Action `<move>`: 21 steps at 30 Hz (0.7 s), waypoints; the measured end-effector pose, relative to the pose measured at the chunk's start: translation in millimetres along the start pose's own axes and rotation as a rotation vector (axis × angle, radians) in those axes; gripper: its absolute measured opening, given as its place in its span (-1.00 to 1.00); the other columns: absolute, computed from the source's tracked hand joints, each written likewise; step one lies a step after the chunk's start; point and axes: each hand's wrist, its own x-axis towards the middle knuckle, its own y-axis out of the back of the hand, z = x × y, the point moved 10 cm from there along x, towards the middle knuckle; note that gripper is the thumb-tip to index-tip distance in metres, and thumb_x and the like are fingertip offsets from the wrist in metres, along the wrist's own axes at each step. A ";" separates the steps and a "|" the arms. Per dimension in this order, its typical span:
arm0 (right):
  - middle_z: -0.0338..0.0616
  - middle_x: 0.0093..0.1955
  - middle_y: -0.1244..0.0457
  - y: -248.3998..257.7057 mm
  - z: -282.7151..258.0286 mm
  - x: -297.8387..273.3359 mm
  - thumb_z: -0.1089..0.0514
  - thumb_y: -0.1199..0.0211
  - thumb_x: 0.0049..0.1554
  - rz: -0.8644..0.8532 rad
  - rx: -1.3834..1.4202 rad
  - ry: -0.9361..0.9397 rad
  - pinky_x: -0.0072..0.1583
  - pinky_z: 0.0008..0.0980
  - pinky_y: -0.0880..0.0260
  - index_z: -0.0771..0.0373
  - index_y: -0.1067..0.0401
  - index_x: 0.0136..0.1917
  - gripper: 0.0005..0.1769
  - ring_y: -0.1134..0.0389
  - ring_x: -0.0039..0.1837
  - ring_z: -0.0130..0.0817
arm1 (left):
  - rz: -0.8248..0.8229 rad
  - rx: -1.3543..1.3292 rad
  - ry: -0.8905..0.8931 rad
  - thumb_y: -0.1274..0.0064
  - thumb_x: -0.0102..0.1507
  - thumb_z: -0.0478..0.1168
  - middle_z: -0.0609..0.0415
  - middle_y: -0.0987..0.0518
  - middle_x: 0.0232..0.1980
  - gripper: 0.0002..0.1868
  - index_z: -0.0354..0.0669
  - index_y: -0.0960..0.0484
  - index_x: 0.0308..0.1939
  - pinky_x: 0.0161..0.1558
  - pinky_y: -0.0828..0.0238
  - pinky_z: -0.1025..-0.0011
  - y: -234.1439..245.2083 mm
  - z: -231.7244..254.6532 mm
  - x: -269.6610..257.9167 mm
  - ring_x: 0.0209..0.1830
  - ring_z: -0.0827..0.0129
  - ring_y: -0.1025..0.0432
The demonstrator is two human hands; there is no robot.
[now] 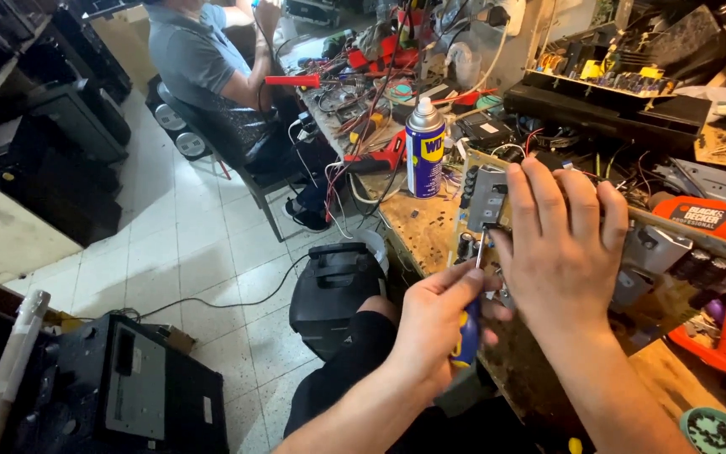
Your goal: The person is reassembling an electronic device by using a screwdriver to secure components onto a circuit board at a repair bench.
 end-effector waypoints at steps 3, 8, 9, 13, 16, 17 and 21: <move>-0.37 0.58 -0.37 0.3 -1.3 1.6 -0.29 -0.71 -0.04 -0.041 0.002 0.003 0.65 -0.15 -0.16 0.00 -0.57 0.56 -0.04 -0.33 0.52 -0.29 | 0.050 0.148 -0.095 -0.27 0.37 -0.34 -0.13 -0.70 -0.15 -0.76 -0.45 -0.68 0.06 -0.59 -0.45 0.41 -0.9 15.6 -8.3 -0.51 0.25 -0.58; -0.33 0.56 -0.38 5.6 -3.0 0.4 -0.28 -0.74 -0.05 -0.017 0.031 0.003 0.61 -0.14 -0.20 0.02 -0.58 0.55 -0.04 -0.34 0.51 -0.23 | 0.037 -0.052 0.004 0.03 0.27 -0.46 0.01 -0.62 -0.22 -0.55 -0.29 -0.64 0.26 -0.36 -0.52 0.44 3.8 7.5 -7.2 -0.41 0.37 -0.50; -0.33 0.56 -0.38 4.0 -1.1 0.5 -0.28 -0.74 -0.05 -0.017 0.026 0.000 0.61 -0.14 -0.20 0.02 -0.58 0.55 -0.04 -0.34 0.51 -0.23 | 0.032 -0.049 0.006 0.03 0.27 -0.46 0.01 -0.62 -0.22 -0.55 -0.29 -0.64 0.26 -0.36 -0.52 0.44 3.9 8.5 -8.1 -0.41 0.37 -0.50; -0.36 0.57 -0.38 1.7 -2.2 -1.1 -0.33 -0.74 -0.02 -0.014 0.000 0.004 0.61 -0.14 -0.21 -0.01 -0.58 0.55 -0.04 -0.34 0.51 -0.27 | -0.163 -0.216 0.062 0.08 0.43 -0.46 -0.04 -0.57 0.02 -0.42 -0.25 -0.46 0.57 -0.73 -0.42 0.49 -13.1 9.3 -12.6 -0.47 0.26 -0.58; -0.33 0.57 -0.38 4.0 -3.0 -0.5 -0.29 -0.73 0.00 -0.020 0.021 0.003 0.60 -0.14 -0.21 0.02 -0.58 0.55 -0.07 -0.34 0.51 -0.24 | -0.121 -0.151 0.064 0.09 0.46 -0.33 0.03 -0.58 -0.05 -0.54 -0.15 -0.54 0.45 -0.82 -0.19 0.58 -14.1 11.8 -10.0 -0.64 0.38 -0.44; -0.29 0.57 -0.38 4.9 -3.1 0.0 -0.26 -0.73 0.00 -0.023 0.036 0.004 0.59 -0.12 -0.21 0.05 -0.59 0.55 -0.07 -0.33 0.51 -0.21 | -0.107 -0.086 0.045 0.14 0.46 -0.27 0.08 -0.53 -0.11 -0.57 -0.15 -0.59 0.40 -0.82 -0.09 0.58 -15.1 14.3 -8.7 -0.70 0.47 -0.30; -0.31 0.60 -0.39 3.6 -0.8 2.3 -0.30 -0.76 -0.10 -0.017 0.017 0.006 0.63 -0.15 -0.19 0.06 -0.60 0.55 0.03 -0.35 0.52 -0.25 | 0.002 1.198 -0.535 0.11 0.44 -0.26 -0.26 -0.68 0.29 -0.44 -0.23 -0.52 0.54 0.37 -0.38 0.21 -30.5 50.2 -13.3 0.31 -0.01 -0.57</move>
